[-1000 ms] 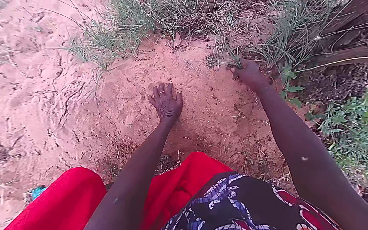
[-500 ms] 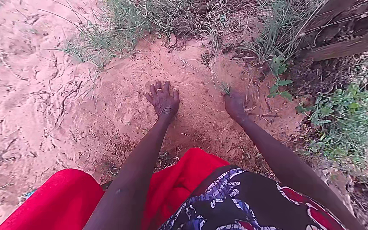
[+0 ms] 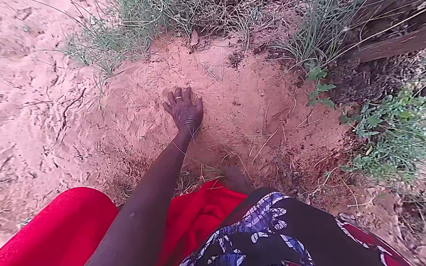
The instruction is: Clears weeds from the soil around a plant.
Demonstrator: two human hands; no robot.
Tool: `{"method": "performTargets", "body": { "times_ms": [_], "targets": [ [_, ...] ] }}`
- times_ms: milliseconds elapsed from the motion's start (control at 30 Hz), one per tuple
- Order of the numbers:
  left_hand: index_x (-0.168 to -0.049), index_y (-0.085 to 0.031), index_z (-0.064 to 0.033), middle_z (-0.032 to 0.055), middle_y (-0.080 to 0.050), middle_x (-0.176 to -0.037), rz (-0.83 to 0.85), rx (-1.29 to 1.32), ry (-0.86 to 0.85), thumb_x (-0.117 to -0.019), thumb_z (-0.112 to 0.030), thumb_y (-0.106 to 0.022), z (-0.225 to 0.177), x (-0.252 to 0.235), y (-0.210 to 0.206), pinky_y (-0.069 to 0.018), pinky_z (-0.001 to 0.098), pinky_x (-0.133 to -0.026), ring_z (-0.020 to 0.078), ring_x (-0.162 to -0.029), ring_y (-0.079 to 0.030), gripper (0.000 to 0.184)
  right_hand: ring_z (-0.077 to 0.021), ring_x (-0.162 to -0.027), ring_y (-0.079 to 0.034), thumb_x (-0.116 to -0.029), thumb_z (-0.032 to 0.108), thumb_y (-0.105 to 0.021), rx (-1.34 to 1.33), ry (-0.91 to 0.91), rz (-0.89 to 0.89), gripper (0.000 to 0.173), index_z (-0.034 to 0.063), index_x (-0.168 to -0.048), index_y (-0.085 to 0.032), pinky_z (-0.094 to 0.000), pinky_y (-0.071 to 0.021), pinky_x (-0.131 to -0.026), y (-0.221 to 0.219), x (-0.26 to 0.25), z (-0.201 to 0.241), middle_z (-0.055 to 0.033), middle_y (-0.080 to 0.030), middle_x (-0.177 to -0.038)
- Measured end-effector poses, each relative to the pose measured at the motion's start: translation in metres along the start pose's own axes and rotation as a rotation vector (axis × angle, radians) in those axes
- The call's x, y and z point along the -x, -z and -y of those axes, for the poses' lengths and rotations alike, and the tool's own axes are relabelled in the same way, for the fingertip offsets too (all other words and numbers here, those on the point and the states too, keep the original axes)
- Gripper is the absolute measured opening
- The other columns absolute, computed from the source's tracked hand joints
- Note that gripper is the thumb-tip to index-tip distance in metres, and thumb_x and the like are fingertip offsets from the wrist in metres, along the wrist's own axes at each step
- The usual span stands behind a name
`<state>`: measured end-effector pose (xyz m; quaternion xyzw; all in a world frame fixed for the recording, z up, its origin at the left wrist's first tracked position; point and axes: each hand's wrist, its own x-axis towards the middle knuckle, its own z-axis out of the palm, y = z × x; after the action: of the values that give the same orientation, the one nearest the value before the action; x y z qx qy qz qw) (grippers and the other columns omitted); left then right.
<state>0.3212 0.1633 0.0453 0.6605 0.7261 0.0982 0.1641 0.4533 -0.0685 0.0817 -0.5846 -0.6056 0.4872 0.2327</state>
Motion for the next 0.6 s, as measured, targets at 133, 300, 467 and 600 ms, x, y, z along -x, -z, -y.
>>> {"method": "performTargets", "body": {
  "times_ms": [133,300,467,600],
  "targets": [
    [-0.151,-0.051,-0.0286,0.0089,-0.039,-0.163,0.01,-0.019,0.011,-0.1011,-0.056,-0.038,0.002,0.0,0.001,-0.0098,0.0708,-0.118,0.0395,-0.155,-0.023,0.058,-0.0354,-0.086,-0.072,-0.0909,0.018,-0.069,0.06,-0.171,-0.077,0.032,-0.0062,-0.112,-0.069,-0.0558,-0.0551,-0.078,0.027,-0.01,0.011,-0.0217,-0.073,-0.09],
    [-0.152,-0.05,-0.0282,0.0097,-0.038,-0.164,0.017,-0.017,0.011,-0.1013,-0.056,-0.038,-0.001,0.002,0.003,-0.0096,0.0709,-0.118,0.04,-0.155,-0.022,0.059,-0.0424,-0.113,-0.065,-0.102,0.012,-0.051,0.326,-0.718,0.088,0.03,0.0007,-0.128,-0.062,-0.0606,-0.0485,-0.094,0.07,-0.001,-0.012,-0.026,-0.068,-0.115],
    [-0.152,-0.049,-0.0293,0.0088,-0.037,-0.164,0.025,-0.024,0.017,-0.101,-0.056,-0.038,-0.001,0.001,0.002,-0.0089,0.0714,-0.118,0.0392,-0.155,-0.021,0.059,-0.0417,-0.119,-0.064,-0.1075,0.016,-0.047,0.282,-0.903,-0.52,0.049,-0.0015,-0.152,-0.039,-0.0555,-0.0484,-0.102,0.092,0.016,-0.063,-0.0293,-0.064,-0.127],
    [-0.152,-0.048,-0.0291,0.0087,-0.036,-0.165,0.027,-0.024,0.018,-0.1013,-0.056,-0.038,-0.002,0.001,0.003,-0.0084,0.0711,-0.118,0.0391,-0.156,-0.021,0.059,-0.0405,-0.147,-0.039,-0.1048,0.006,-0.046,0.141,-0.751,-0.77,0.063,-0.0106,-0.158,-0.017,-0.0463,-0.0321,-0.121,0.109,0.005,-0.082,-0.0357,-0.034,-0.157]
  ]
}}
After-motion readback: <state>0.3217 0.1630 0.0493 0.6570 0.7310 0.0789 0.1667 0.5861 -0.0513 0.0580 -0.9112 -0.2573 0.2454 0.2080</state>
